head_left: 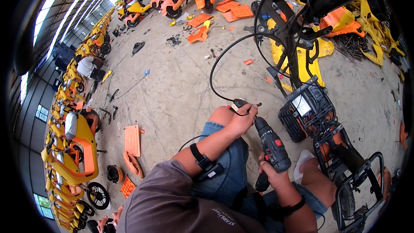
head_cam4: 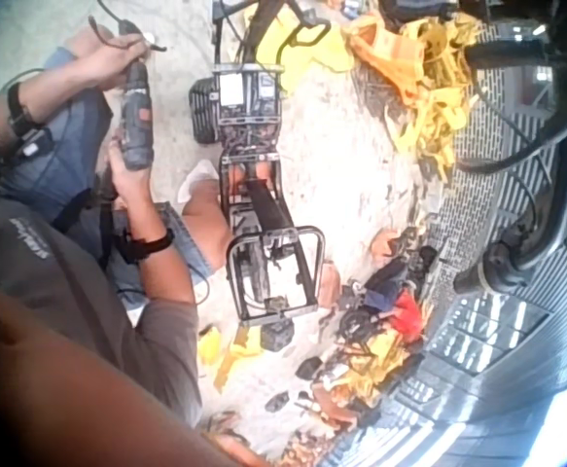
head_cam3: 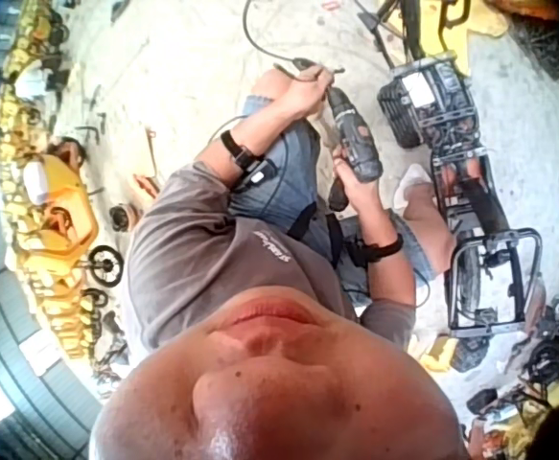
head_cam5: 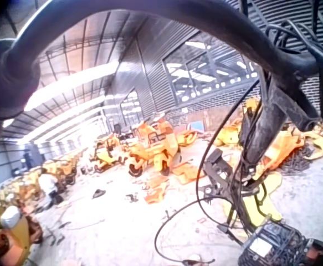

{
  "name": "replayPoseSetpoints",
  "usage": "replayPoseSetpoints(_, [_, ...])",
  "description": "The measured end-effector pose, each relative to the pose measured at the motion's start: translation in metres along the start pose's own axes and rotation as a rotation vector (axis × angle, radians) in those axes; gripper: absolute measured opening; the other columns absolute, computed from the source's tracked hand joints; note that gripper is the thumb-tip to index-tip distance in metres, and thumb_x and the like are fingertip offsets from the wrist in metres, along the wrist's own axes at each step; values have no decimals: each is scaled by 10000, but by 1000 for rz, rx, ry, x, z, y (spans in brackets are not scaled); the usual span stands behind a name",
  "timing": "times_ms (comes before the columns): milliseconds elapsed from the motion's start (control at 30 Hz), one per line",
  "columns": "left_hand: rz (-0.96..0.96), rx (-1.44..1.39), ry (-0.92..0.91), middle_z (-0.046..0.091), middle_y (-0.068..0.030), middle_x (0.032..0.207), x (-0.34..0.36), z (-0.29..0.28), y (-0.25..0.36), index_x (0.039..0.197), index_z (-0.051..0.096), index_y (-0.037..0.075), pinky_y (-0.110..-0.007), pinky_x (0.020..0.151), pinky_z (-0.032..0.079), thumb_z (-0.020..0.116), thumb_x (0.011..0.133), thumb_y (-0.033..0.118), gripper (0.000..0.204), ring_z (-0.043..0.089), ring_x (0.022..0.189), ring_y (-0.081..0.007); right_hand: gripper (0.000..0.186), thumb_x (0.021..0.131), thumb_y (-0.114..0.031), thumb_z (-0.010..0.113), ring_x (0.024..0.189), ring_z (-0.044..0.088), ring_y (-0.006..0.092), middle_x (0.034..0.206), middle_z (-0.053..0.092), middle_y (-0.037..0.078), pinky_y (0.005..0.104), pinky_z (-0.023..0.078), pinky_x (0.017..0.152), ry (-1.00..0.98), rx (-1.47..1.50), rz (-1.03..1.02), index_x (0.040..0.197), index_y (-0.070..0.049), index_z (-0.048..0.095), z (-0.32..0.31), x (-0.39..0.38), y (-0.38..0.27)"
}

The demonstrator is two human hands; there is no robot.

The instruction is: The person manipulates a small black plastic component with wires, fitting pieces together by hand and securing them with a drill while sitting in a large service bay containing several scooters.

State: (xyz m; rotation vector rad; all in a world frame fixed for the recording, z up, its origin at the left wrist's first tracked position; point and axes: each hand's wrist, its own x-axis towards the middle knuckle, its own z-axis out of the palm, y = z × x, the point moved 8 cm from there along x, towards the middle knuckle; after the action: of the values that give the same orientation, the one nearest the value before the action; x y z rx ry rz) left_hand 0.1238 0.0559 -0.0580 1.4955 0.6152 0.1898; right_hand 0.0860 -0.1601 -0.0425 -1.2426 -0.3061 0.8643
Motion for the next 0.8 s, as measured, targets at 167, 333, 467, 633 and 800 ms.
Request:
replayPoseSetpoints(167, [-17, -16, 13, 478, 24, 685, -3, -2, 3, 911, 607, 60, -277, 529, 341, 516, 1069, 309, 309, 418, 593, -87, 325, 864, 72, 563, 671, 626, 139, 945, 625, 68, 306, 537, 620, -1, -2, 0, 1180, 1, 577, 1, -1, 3])
replayPoseSetpoints(333, [-18, -11, 7, 480, 31, 719, -3, -2, 4, 922, 615, 55, -268, 565, 350, 521, 1065, 297, 296, 422, 643, -78, 348, 868, 75, 568, 676, 632, 134, 957, 629, 65, 302, 538, 620, -23, -26, -2, 1206, -7, 571, 2, 0, 3])
replayPoseSetpoints(467, [23, 26, 3, 472, 8, 620, 0, -2, 3, 969, 582, 77, -295, 389, 285, 513, 1074, 331, 284, 389, 426, -97, 325, 877, 66, 568, 674, 630, 132, 956, 629, 65, 304, 537, 617, -27, -43, -10, 1194, -7, 574, 2, 0, 2])
replayPoseSetpoints(633, [62, 38, 17, 492, 7, 665, 4, -3, -4, 965, 597, 60, -289, 448, 324, 524, 1067, 315, 285, 416, 505, -92, 407, 858, 39, 626, 774, 651, 136, 973, 634, 57, 305, 552, 693, -36, -128, -25, 1251, -20, 539, -2, -1, 6])
replayPoseSetpoints(800, [90, 93, 10, 539, -5, 751, 10, -5, -10, 975, 618, 44, -287, 574, 401, 531, 1055, 288, 271, 484, 649, -105, 746, 767, 5, 745, 928, 672, 159, 1062, 669, 71, 318, 552, 837, -6, -379, -280, 1442, -45, 431, -8, -1, 8])
